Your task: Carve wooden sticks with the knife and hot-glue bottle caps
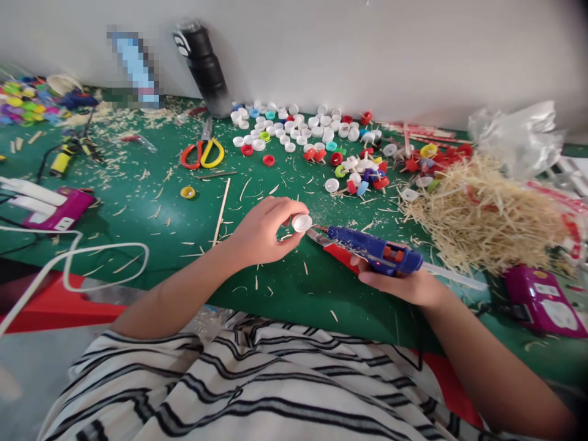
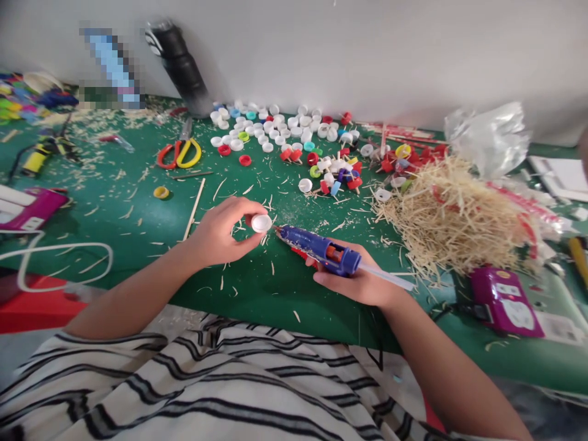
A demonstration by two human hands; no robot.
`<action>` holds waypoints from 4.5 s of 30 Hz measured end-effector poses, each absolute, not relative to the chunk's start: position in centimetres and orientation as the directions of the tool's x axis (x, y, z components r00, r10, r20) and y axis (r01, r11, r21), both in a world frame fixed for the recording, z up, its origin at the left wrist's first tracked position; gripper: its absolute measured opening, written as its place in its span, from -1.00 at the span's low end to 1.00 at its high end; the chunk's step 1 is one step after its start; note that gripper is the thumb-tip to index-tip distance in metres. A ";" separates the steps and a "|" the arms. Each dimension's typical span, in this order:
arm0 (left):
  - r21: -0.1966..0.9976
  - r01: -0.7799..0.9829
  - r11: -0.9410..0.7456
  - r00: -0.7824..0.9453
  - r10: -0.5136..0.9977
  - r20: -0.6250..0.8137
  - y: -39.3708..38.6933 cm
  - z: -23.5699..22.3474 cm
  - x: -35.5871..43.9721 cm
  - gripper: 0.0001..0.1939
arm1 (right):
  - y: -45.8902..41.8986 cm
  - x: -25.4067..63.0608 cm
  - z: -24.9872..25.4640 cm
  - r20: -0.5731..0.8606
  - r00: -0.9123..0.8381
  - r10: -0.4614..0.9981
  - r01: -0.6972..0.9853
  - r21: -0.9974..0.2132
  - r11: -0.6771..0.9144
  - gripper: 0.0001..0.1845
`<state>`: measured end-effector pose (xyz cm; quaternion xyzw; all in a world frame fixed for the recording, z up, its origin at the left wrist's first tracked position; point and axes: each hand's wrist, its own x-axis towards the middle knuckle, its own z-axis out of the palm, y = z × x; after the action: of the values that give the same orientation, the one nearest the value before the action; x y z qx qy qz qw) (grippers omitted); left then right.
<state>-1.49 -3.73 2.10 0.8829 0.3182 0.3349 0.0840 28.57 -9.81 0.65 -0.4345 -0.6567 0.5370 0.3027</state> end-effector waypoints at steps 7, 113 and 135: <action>0.393 0.472 -0.789 0.532 0.611 0.586 -4.1 1.9 -1.3 -0.76 | -9.9 28.1 0.6 -0.082 -0.457 0.886 0.260 -0.964 0.045 -0.74; 0.246 0.273 -0.930 0.493 0.355 0.794 -3.4 0.8 -1.1 -0.70 | -10.0 27.0 2.2 -0.164 -0.547 0.821 0.312 -0.950 0.018 -0.76; 0.205 0.294 -0.933 0.501 0.333 0.799 -3.3 0.2 -1.2 -0.72 | -10.2 27.3 2.3 -0.220 -0.598 0.771 0.320 -0.947 -0.022 -0.82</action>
<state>-1.16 -3.32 0.24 0.8661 0.1812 0.4655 0.0209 27.29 -10.23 2.29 -0.4055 -0.6727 0.5886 0.1914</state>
